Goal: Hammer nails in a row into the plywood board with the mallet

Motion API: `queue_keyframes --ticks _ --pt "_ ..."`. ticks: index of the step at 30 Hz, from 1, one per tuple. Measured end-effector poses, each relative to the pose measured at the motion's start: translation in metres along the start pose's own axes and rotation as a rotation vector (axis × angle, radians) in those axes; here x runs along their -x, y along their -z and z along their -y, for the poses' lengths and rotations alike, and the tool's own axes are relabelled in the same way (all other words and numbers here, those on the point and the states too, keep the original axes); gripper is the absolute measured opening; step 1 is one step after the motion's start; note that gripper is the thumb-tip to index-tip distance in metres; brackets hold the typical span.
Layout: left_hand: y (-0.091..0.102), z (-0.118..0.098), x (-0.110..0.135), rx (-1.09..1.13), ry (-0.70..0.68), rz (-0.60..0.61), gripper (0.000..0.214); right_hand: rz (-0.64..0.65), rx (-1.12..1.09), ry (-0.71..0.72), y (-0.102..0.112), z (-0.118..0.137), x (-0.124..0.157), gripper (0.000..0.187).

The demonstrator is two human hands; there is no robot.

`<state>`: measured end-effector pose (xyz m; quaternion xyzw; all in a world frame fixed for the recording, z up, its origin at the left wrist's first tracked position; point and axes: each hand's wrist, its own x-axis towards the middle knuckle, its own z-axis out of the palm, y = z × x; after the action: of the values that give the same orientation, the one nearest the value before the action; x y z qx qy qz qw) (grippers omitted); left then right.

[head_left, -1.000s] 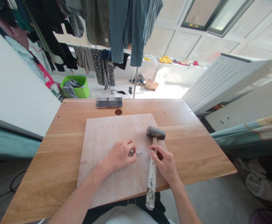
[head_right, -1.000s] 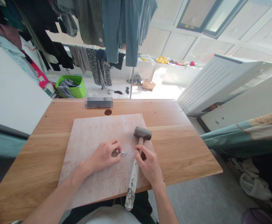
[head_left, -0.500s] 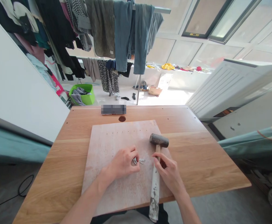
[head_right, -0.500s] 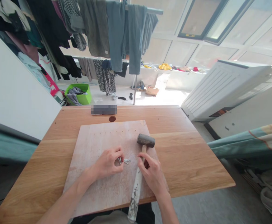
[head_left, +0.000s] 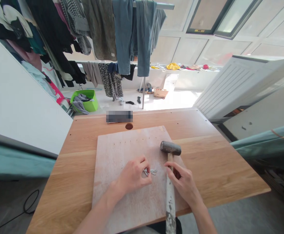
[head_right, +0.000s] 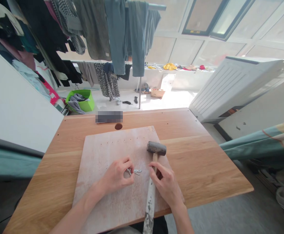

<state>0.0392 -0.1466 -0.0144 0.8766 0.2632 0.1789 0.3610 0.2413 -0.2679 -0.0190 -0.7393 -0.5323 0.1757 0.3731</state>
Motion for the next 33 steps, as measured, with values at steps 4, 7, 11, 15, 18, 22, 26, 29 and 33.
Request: queue_keyframes --ticks 4,7,11,15,18,22,26,29,33 --pt "0.001 0.002 0.001 0.018 -0.013 0.001 0.009 -0.006 0.001 -0.016 0.000 0.000 0.000 0.028" --pt "0.001 0.002 0.001 0.024 -0.030 0.000 0.009 -0.003 -0.010 -0.034 0.000 -0.003 0.001 0.028" --pt "0.001 0.002 0.001 0.037 -0.032 0.000 0.009 0.021 -0.044 -0.073 0.001 -0.008 0.002 0.029" --pt "0.000 0.004 0.003 0.028 -0.036 0.006 0.009 0.027 -0.135 -0.134 0.004 -0.010 0.003 0.030" --pt "-0.001 0.005 0.003 0.028 -0.049 0.000 0.010 0.014 -0.218 -0.170 0.005 -0.009 0.003 0.033" --pt "-0.001 0.004 0.001 0.055 -0.052 -0.028 0.011 0.011 -0.315 -0.207 0.004 -0.007 0.003 0.025" --pt "-0.001 0.005 0.001 0.122 -0.032 -0.062 0.013 0.008 -0.422 -0.313 0.002 -0.007 -0.001 0.035" --pt "-0.002 0.005 0.001 0.142 -0.026 -0.120 0.014 0.036 -0.457 -0.399 0.003 -0.006 -0.007 0.043" --pt "0.003 0.000 -0.003 0.107 -0.037 -0.212 0.015 0.058 -0.475 -0.503 0.008 -0.002 -0.014 0.050"
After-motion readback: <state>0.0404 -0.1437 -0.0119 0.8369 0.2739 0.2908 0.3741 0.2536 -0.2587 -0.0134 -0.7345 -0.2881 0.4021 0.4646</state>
